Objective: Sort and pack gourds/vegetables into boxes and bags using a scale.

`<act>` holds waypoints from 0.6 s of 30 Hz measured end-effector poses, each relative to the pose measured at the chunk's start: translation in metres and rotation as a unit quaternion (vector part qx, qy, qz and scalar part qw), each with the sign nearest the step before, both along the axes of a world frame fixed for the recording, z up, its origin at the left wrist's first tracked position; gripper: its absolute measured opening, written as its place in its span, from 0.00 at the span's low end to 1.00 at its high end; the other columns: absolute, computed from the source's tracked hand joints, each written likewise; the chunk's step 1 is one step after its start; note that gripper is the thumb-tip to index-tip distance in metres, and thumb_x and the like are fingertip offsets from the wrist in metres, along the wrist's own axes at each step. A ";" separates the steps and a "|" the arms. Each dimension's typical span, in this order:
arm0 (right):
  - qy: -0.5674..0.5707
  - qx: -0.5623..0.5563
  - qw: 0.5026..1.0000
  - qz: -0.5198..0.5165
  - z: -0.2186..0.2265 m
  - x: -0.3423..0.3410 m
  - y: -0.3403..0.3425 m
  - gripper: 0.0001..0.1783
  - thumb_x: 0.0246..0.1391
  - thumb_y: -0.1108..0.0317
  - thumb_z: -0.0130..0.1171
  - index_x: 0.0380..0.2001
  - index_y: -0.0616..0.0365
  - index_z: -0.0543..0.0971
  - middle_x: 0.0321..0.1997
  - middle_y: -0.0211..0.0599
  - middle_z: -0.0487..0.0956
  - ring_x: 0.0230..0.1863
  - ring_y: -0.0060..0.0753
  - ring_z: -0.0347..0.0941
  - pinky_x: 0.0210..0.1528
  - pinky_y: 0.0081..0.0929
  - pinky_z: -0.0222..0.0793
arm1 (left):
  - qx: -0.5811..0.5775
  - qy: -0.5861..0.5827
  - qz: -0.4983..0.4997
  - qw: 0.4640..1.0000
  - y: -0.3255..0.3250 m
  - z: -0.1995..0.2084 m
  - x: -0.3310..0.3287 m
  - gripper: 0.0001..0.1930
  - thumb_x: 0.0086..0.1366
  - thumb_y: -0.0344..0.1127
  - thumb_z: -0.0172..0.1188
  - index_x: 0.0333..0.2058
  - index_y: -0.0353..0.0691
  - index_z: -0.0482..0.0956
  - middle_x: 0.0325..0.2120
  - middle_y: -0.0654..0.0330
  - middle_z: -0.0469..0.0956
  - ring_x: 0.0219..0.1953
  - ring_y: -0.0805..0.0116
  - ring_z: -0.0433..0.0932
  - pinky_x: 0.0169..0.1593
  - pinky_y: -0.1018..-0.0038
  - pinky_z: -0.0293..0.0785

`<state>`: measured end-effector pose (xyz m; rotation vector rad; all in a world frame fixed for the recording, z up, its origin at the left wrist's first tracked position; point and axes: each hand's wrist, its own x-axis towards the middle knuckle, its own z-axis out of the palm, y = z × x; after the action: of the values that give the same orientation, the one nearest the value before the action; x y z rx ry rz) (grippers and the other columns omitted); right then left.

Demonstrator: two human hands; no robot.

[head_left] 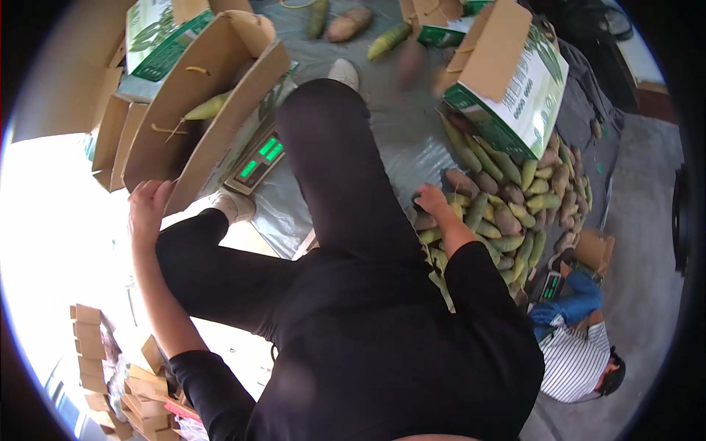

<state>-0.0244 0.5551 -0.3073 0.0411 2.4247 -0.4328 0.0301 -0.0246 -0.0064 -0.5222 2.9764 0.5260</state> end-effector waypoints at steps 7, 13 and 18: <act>0.126 0.058 0.952 0.272 -0.031 -0.004 0.043 0.15 0.43 0.68 0.58 0.38 0.56 0.75 0.39 0.42 0.77 0.43 0.42 0.73 0.45 0.33 0.69 | -0.066 0.036 0.013 0.997 -0.019 -0.015 -0.006 0.10 0.58 0.34 0.55 0.33 0.33 0.77 0.31 0.49 0.75 0.36 0.51 0.74 0.40 0.63 0.68; 0.151 -0.428 0.736 -0.503 0.089 -0.082 -0.017 0.28 0.51 0.64 0.59 0.54 0.58 0.62 0.43 0.41 0.73 0.39 0.32 0.72 0.36 0.28 0.69 | -0.093 0.034 0.019 0.995 -0.027 -0.011 0.016 0.10 0.57 0.33 0.55 0.33 0.32 0.75 0.31 0.49 0.74 0.36 0.50 0.73 0.40 0.62 0.68; 0.153 -0.570 0.611 -0.528 0.144 -0.136 -0.002 0.32 0.56 0.59 0.54 0.56 0.67 0.56 0.55 0.52 0.65 0.50 0.45 0.70 0.47 0.37 0.68 | -0.083 0.042 -0.005 0.996 -0.025 -0.016 0.011 0.09 0.56 0.32 0.56 0.32 0.32 0.75 0.29 0.49 0.74 0.34 0.50 0.73 0.39 0.62 0.68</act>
<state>-0.1605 0.5533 -0.1638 0.9046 1.6363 -2.5680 0.0408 -0.0494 -0.0223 -0.5095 3.1189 0.3068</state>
